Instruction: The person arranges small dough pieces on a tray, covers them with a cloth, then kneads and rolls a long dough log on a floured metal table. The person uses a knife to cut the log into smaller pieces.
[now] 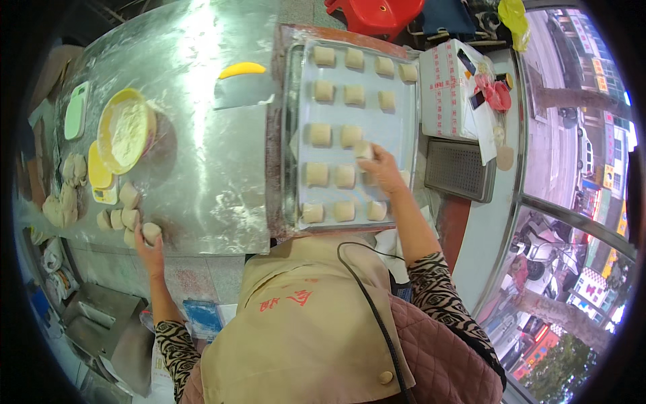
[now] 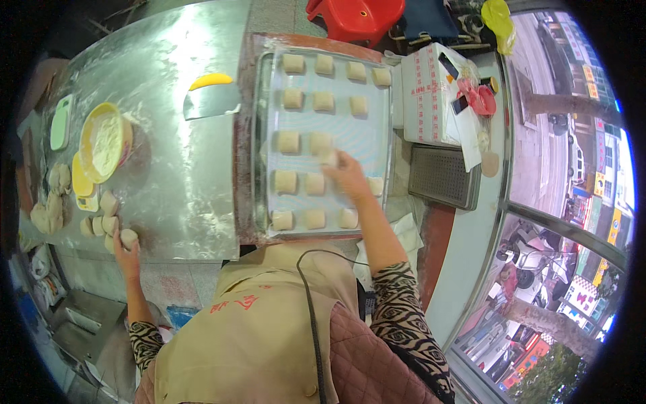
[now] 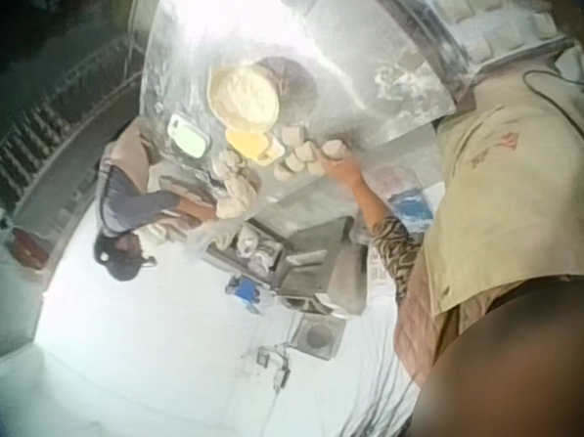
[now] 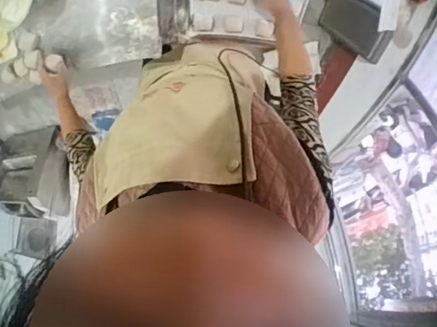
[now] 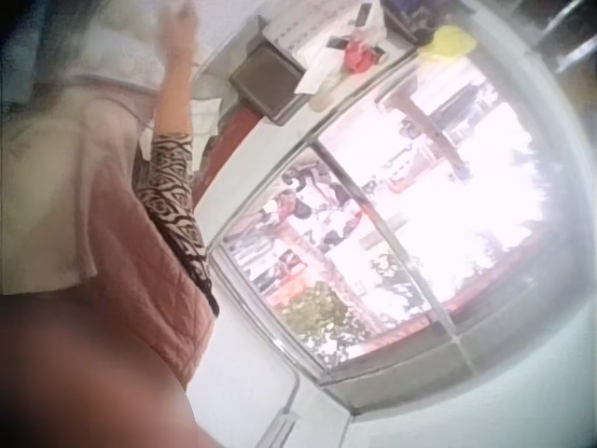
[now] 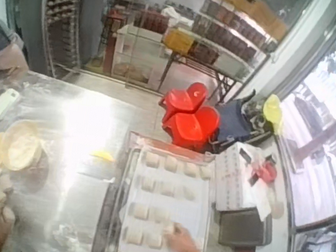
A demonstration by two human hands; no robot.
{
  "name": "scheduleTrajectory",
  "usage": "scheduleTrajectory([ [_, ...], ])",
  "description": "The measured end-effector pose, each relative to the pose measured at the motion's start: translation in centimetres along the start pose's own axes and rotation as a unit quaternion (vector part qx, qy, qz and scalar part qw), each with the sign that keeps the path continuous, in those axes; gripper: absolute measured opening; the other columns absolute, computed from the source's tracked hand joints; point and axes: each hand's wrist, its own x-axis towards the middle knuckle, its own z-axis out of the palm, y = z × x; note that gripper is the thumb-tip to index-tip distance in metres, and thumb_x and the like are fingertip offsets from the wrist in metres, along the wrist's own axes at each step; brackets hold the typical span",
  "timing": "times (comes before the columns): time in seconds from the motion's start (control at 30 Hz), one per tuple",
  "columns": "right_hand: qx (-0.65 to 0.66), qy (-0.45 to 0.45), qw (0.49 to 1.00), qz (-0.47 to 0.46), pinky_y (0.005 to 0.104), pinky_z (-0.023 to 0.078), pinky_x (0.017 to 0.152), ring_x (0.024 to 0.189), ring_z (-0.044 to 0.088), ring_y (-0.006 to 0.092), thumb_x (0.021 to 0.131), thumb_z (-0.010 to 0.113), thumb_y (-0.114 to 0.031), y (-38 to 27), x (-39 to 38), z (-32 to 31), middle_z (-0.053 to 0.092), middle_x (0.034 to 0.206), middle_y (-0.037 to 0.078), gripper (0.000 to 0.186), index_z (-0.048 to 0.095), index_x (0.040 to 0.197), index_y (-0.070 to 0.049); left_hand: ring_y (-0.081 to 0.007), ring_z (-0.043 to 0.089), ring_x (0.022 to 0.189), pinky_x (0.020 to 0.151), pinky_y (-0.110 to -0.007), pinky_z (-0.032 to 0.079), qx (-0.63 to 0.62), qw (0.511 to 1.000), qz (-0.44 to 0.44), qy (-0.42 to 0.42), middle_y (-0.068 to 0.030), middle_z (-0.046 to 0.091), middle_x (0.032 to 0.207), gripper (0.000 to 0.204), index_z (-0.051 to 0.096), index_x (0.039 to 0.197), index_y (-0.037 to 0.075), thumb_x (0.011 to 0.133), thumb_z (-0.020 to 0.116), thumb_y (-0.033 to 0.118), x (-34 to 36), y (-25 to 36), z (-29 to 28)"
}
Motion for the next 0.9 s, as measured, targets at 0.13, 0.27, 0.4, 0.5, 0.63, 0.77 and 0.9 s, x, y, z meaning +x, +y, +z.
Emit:
scheduleTrajectory([
  [0.13,-0.057,0.062,0.996,-0.014,0.0335,0.052,0.104,0.119,0.065,0.0178,0.087,0.085,-0.017,2.5,1.0,-10.7,0.068,0.134,0.011,0.073,0.056,0.151,0.003,-0.0375,0.054,0.143,0.12,-0.056,0.045,-0.568,0.803,-0.183,-0.016,-0.0158,0.053,0.155,0.065,0.043,0.16,0.0,0.106,0.068,0.024,-1.4,10.5,3.5],
  [0.27,-0.336,0.085,0.927,-0.147,0.0403,0.053,0.105,0.121,0.066,0.0283,0.083,0.084,-0.016,3.4,3.5,-15.1,0.068,0.132,0.014,0.068,0.06,0.145,-0.001,-0.0346,0.063,0.133,0.113,-0.052,0.052,-0.596,0.75,-0.124,-0.257,-0.0168,0.059,0.15,0.073,0.046,0.159,0.004,0.1,0.076,0.033,-1.6,26.5,15.5],
  [0.4,-0.448,0.051,0.863,-0.229,0.049,0.047,0.113,0.128,0.061,0.0361,0.078,0.084,-0.013,3.9,6.4,-16.4,0.065,0.133,0.015,0.069,0.061,0.143,-0.007,-0.0259,0.061,0.136,0.113,-0.039,0.051,-0.286,0.854,0.116,-0.419,-0.0147,0.062,0.147,0.07,0.054,0.153,0.006,0.089,0.08,0.004,-2.0,40.6,30.4],
  [0.5,-0.498,0.033,0.825,-0.265,0.0511,0.04,0.119,0.132,0.058,0.0351,0.078,0.084,-0.012,4.7,8.1,-16.9,0.063,0.135,0.015,0.07,0.06,0.144,-0.01,-0.0347,0.062,0.13,0.115,-0.046,0.046,-0.156,0.854,0.311,-0.387,-0.0143,0.066,0.135,0.068,0.058,0.146,0.003,0.084,0.083,0.015,-2.8,46.9,40.1],
  [0.63,-0.586,0.035,0.764,-0.267,0.0532,0.038,0.121,0.135,0.055,0.0351,0.076,0.088,-0.016,5.2,8.2,-17.3,0.063,0.137,0.014,0.077,0.058,0.146,-0.01,-0.034,0.053,0.139,0.122,-0.049,0.036,0.073,0.843,0.43,-0.315,-0.0117,0.061,0.144,0.072,0.056,0.15,0.009,0.082,0.081,0.01,-3.2,48.9,46.8],
  [0.77,-0.529,0.094,0.782,-0.317,0.0539,0.037,0.123,0.137,0.054,0.0374,0.076,0.091,-0.018,4.3,7.3,-15.6,0.061,0.14,0.015,0.083,0.054,0.149,-0.007,-0.0312,0.051,0.144,0.125,-0.051,0.031,0.053,0.878,0.411,-0.24,-0.0113,0.061,0.147,0.067,0.057,0.149,0.011,0.086,0.078,0.009,-3.6,47.0,45.7],
  [0.9,-0.506,0.035,0.785,-0.356,0.0537,0.037,0.123,0.139,0.052,0.0391,0.078,0.09,-0.016,3.1,8.3,-11.2,0.061,0.143,0.017,0.083,0.054,0.151,-0.005,-0.0319,0.063,0.133,0.119,-0.049,0.042,-0.061,0.92,0.343,-0.179,-0.0134,0.07,0.134,0.051,0.064,0.141,0.008,0.092,0.075,0.006,-2.8,43.7,39.6],
])
